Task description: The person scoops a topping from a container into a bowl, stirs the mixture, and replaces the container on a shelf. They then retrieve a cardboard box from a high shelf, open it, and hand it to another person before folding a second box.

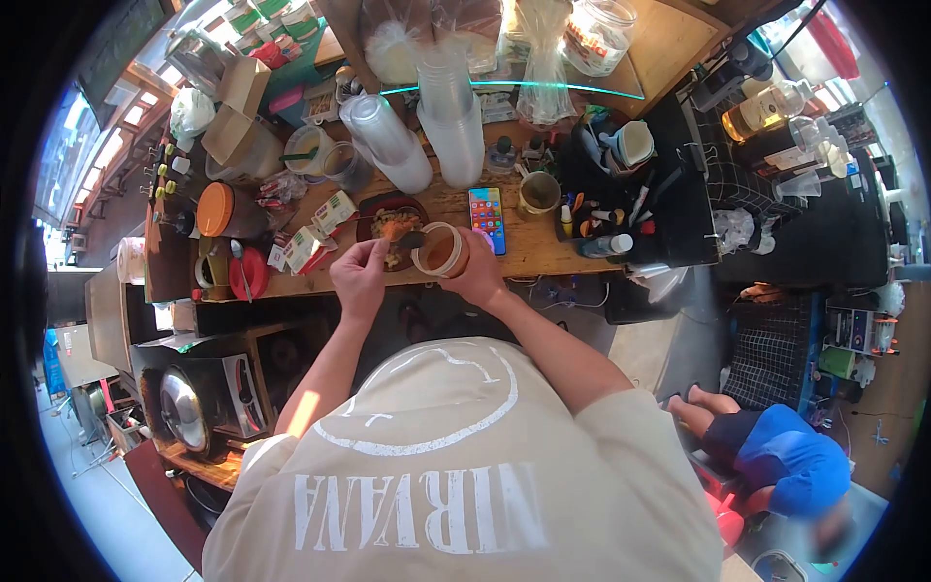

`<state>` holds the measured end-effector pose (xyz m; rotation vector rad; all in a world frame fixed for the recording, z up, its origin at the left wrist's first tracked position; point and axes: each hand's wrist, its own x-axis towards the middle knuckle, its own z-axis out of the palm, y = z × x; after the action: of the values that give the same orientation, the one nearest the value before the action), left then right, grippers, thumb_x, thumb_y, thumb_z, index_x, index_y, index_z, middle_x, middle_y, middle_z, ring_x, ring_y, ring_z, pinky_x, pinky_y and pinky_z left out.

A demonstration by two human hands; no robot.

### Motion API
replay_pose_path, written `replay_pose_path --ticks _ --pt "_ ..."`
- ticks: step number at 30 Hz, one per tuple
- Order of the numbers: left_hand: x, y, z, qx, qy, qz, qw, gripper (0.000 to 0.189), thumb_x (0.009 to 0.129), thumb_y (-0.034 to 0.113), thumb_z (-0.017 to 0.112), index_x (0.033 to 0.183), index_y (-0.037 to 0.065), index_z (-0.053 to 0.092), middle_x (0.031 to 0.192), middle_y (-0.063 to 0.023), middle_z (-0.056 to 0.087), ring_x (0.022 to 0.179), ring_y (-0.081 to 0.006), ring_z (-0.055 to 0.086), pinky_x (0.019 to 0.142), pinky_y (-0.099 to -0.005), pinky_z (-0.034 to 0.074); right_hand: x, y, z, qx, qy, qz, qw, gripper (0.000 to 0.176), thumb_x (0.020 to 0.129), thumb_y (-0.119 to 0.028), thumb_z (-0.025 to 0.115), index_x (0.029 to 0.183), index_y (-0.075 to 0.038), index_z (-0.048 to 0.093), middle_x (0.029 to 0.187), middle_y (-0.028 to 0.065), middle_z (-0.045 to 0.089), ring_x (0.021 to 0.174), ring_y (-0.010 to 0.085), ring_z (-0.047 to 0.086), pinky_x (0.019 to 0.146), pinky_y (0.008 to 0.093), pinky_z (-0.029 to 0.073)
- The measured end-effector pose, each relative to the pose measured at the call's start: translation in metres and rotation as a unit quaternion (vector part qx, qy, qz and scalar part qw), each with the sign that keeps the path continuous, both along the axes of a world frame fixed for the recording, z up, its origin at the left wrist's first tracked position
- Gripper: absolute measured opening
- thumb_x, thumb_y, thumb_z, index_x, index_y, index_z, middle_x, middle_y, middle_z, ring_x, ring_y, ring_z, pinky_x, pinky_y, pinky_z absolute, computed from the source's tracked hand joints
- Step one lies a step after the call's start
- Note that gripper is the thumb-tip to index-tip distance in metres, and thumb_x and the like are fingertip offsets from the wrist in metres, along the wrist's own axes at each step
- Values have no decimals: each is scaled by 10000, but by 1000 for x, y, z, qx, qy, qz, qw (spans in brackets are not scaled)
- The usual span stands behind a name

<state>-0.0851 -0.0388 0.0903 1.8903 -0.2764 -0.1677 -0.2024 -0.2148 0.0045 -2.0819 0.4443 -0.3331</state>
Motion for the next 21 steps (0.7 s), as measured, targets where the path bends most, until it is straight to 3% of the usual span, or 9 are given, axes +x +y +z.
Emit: replay_pose_path --ticks 4,5,7,11,13,14,16,19,21 --pt "-5 -1 10 49 -241 -125 961 95 877 90 802 925 14 771 766 -116 707 649 -226 692 612 -329 548 5 3 2 20 -37 -4 999 914 607 -198 954 1389 -33 511 1300 169 604 1231 349 590 1078 428 474" --pt "-3 1 9 50 -241 -124 961 95 877 90 802 925 14 771 766 -116 707 649 -226 692 612 -329 548 6 4 2 27 -52 -6 998 906 606 -192 955 1382 -38 514 1294 165 604 1223 345 593 1071 428 477" --pt "2 2 6 60 -395 -198 895 89 870 62 796 940 10 777 763 -129 708 629 -234 675 575 -318 519 7 3 2 36 -58 -3 998 904 605 -185 955 1381 -40 514 1290 163 604 1216 346 594 1068 428 478" --pt "1 2 7 54 -368 -187 909 104 867 67 799 953 11 780 771 -127 714 647 -227 683 581 -310 523 6 5 2 49 -67 0 997 897 607 -176 952 1379 -43 514 1286 157 602 1207 346 594 1067 424 477" --pt "1 -1 13 37 -218 -113 969 129 896 101 798 979 2 788 800 -95 744 666 -158 678 617 -286 524 5 6 5 50 -56 -3 997 893 607 -175 951 1376 -42 516 1289 157 599 1216 345 588 1072 426 472" --pt "3 -1 6 37 -217 -115 969 129 896 101 798 979 2 788 800 -95 744 666 -158 678 617 -286 524 5 6 7 50 -45 -5 998 888 608 -173 950 1373 -41 518 1292 157 595 1225 344 582 1078 428 467" --pt "15 1 -12 -49 9 14 999 202 942 176 775 982 -22 788 777 -60 744 668 -100 650 620 -267 517 3 5 4 54 -30 -6 998 891 608 -173 951 1376 -42 519 1299 158 592 1236 344 575 1085 430 461" --pt "32 10 -20 12 1 55 998 259 965 217 765 998 -40 785 760 -22 737 687 -49 602 623 -247 492 -2 5 -9 62 0 -18 998 899 607 -174 952 1384 -43 521 1316 158 587 1256 347 562 1099 433 450" --pt "36 16 -32 58 -34 60 996 246 951 216 772 975 -28 787 741 -64 744 663 -95 646 630 -277 508 -7 4 -15 68 13 -28 997 904 606 -175 952 1389 -44 521 1325 158 584 1266 350 557 1105 435 446"
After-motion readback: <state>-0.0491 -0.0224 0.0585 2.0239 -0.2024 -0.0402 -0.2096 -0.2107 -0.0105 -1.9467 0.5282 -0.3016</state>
